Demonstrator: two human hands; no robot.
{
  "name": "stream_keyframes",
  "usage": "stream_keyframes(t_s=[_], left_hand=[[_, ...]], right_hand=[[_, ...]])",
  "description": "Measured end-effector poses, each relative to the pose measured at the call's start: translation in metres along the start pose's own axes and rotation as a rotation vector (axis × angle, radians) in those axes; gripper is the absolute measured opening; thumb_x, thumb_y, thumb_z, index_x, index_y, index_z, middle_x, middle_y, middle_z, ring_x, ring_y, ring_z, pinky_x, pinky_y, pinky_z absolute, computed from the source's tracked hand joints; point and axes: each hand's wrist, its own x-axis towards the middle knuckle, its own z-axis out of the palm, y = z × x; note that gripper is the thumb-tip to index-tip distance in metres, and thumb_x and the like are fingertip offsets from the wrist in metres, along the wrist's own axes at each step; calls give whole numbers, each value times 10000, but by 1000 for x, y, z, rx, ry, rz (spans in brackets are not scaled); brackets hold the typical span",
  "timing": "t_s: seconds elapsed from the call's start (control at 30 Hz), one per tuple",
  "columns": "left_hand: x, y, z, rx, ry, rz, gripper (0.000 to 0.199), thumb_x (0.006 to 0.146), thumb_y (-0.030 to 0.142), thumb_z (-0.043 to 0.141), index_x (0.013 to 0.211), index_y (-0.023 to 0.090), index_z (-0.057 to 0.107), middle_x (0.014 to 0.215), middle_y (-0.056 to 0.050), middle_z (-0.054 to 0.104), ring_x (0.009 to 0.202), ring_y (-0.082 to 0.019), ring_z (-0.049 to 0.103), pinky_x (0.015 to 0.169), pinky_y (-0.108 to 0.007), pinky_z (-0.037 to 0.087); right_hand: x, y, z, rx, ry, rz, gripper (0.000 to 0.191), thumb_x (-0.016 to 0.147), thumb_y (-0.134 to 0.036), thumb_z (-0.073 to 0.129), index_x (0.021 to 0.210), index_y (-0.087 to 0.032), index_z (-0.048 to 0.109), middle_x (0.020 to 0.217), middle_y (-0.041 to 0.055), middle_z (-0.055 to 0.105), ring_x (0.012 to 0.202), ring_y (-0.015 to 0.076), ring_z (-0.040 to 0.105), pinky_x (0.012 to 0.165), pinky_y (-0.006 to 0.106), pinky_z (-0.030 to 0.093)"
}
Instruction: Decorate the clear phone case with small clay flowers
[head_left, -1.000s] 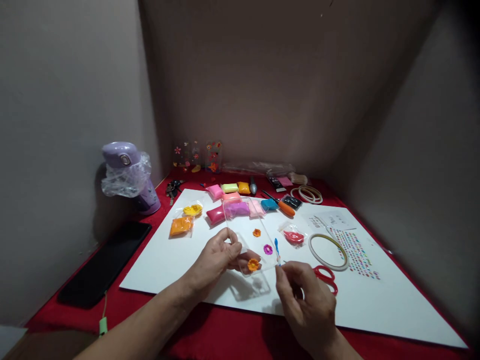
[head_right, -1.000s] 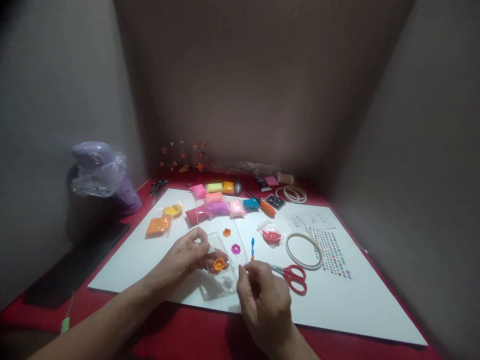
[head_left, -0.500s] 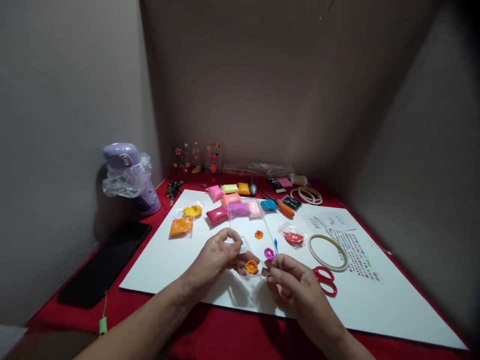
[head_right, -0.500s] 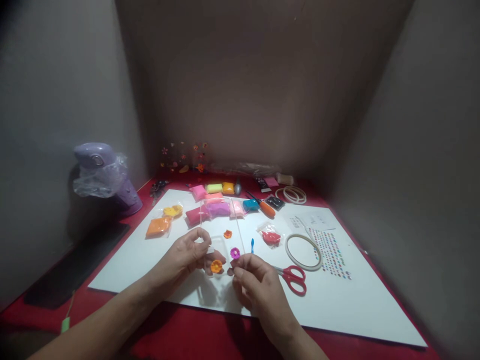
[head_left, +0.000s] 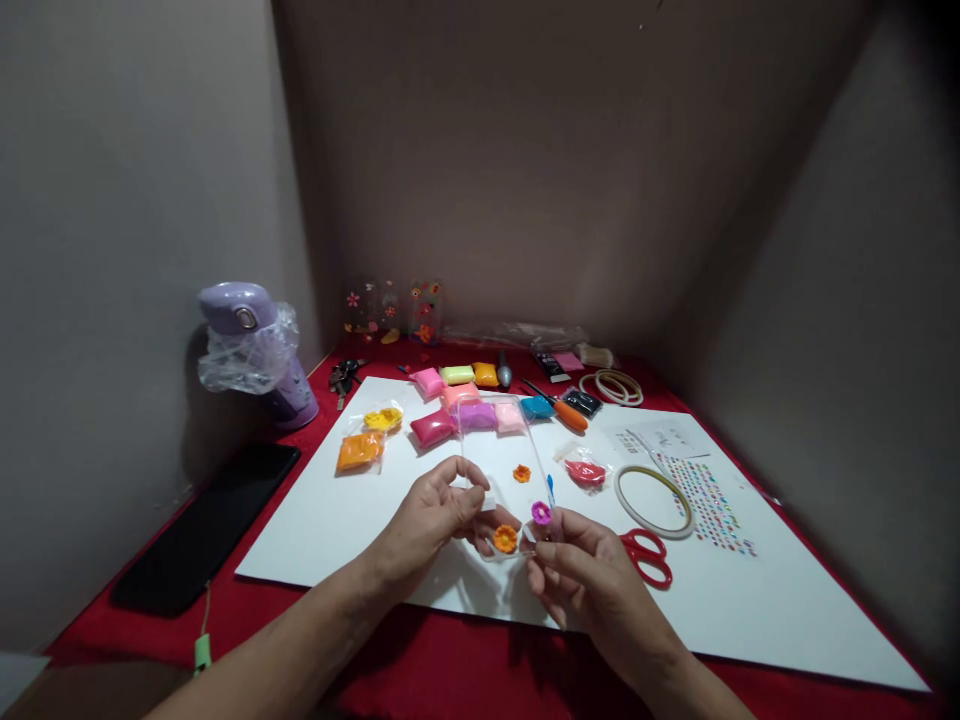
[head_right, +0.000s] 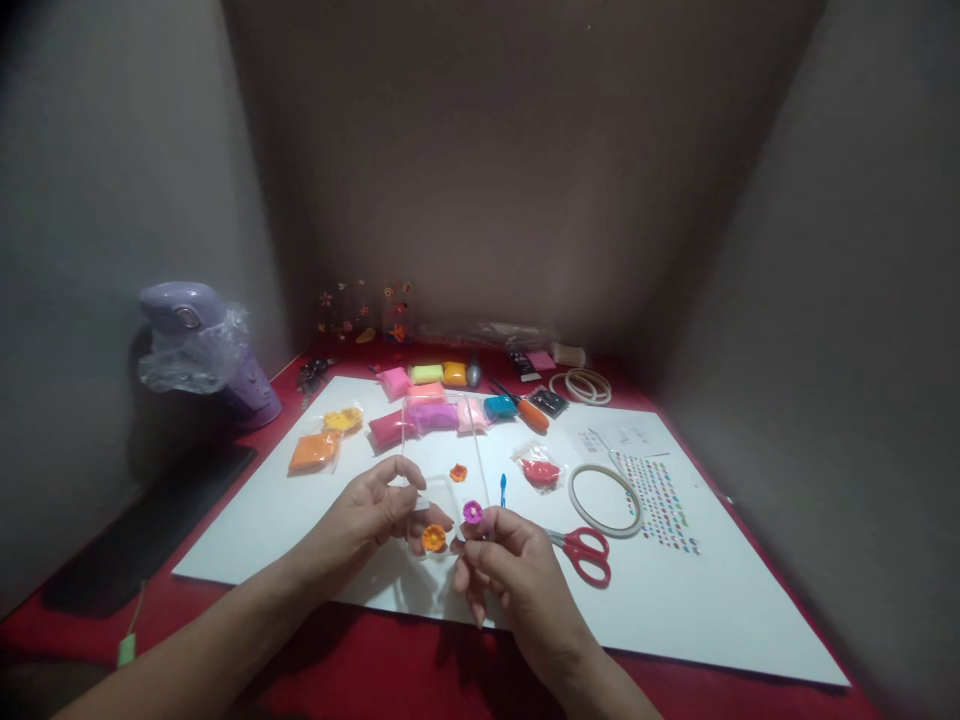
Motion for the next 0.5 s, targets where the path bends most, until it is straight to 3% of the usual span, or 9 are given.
stream_keyframes(t_s=[0.5], left_hand=[[1, -1, -1, -3, -9, 2, 326, 834, 394, 640, 898, 169, 413, 776, -117, 727, 609, -133, 654, 589, -225, 495]], right_hand=[[2, 2, -1, 5, 1, -11, 161, 779, -255, 683, 815, -147, 570, 585, 9, 619, 473, 82, 493, 438, 180, 378]])
